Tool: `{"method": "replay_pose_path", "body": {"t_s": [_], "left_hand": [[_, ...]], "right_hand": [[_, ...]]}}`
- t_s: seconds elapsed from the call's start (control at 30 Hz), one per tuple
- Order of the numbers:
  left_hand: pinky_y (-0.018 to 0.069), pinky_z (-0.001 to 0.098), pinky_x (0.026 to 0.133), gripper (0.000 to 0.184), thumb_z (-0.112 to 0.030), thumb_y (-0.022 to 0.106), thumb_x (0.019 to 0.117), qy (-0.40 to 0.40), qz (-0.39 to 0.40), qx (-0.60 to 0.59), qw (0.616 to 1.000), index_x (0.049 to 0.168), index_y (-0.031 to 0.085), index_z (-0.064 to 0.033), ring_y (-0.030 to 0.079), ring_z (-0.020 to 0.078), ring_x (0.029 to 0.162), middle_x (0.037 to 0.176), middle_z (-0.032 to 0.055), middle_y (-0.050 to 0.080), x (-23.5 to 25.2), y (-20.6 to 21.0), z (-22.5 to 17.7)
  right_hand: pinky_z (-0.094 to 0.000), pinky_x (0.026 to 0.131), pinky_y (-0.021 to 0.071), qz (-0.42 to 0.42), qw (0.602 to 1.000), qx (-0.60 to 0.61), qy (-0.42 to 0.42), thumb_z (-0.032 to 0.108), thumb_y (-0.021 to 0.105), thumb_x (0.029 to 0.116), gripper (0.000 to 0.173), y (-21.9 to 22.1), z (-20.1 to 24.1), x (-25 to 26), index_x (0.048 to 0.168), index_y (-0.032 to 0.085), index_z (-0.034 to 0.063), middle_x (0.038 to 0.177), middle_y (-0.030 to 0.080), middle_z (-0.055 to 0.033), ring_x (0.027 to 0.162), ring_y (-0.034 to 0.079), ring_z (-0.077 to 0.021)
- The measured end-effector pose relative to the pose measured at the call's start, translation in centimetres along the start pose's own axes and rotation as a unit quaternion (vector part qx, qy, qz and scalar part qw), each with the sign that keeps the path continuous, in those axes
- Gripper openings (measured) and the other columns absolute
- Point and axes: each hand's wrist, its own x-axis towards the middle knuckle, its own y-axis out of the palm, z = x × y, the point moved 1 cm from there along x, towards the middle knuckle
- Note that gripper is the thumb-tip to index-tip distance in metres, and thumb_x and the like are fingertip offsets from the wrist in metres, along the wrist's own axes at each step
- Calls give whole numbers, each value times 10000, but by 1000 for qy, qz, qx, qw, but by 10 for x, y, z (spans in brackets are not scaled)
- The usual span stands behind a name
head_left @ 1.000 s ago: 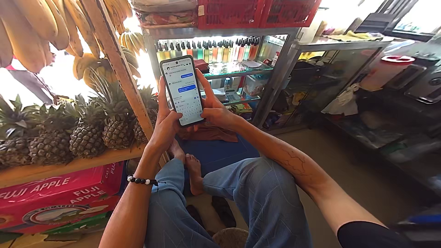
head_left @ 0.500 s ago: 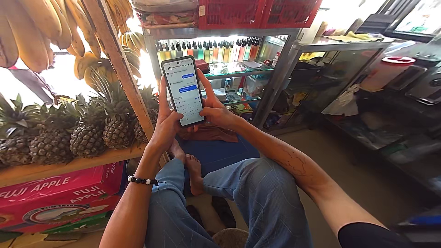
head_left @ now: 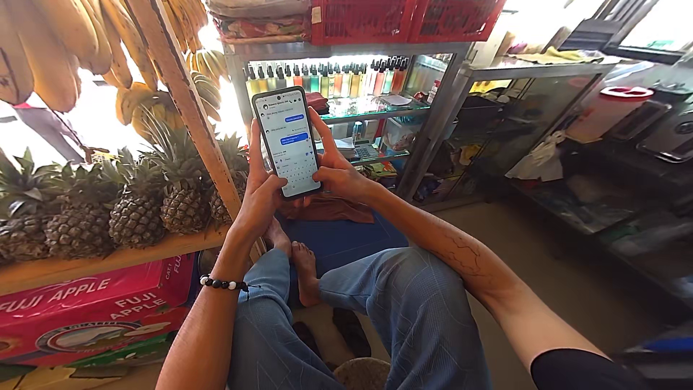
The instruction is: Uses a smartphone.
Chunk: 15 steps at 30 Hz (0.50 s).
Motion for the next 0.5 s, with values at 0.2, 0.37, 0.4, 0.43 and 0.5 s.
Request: {"method": "replay_pose_path", "body": {"t_s": [0.2, 0.37, 0.4, 0.43, 0.5], "left_hand": [[637, 448, 810, 932, 105, 337, 959, -12, -12, 2, 1000, 1607, -112, -392, 710, 272, 1062, 1424, 138, 548, -1, 1, -1], [643, 438, 782, 927, 101, 329, 959, -12, -8, 5, 1000, 1605, -121, -389, 718, 273, 1040, 1392, 146, 569, -1, 0, -1], [644, 444, 780, 931, 103, 330, 956, -10, -8, 4, 1000, 1606, -119, -389, 718, 278, 1040, 1394, 151, 568, -1, 0, 0], [644, 447, 778, 933, 104, 332, 953, -10, -10, 5, 1000, 1607, -117, -387, 718, 279, 1042, 1399, 152, 564, -1, 0, 0], [639, 454, 801, 939, 108, 336, 949, -10, -13, 9, 1000, 1608, -120, -384, 708, 276, 1068, 1424, 146, 544, 0, 0, 0]], "right_hand": [[-496, 682, 647, 0, 1000, 1, -4, -133, 341, 957, 919, -2, -3, 1, 1598, -146, 310, 1241, 619, -202, 1002, 719, -361], [-508, 677, 646, 10, 1000, 12, -5, -137, 330, 960, 911, -3, -4, 2, 1595, -140, 316, 1268, 610, -211, 1008, 716, -382], [-514, 676, 645, 12, 1000, 13, -4, -135, 330, 964, 907, -3, -4, 2, 1594, -141, 317, 1264, 613, -216, 1002, 717, -389], [-517, 675, 646, 12, 1000, 13, -4, -134, 331, 964, 907, -3, -4, 2, 1594, -140, 318, 1255, 617, -217, 996, 719, -392], [-523, 680, 645, 9, 1000, 12, -2, -136, 336, 961, 917, -3, -3, 2, 1594, -144, 321, 1262, 612, -215, 1004, 716, -392]]}}
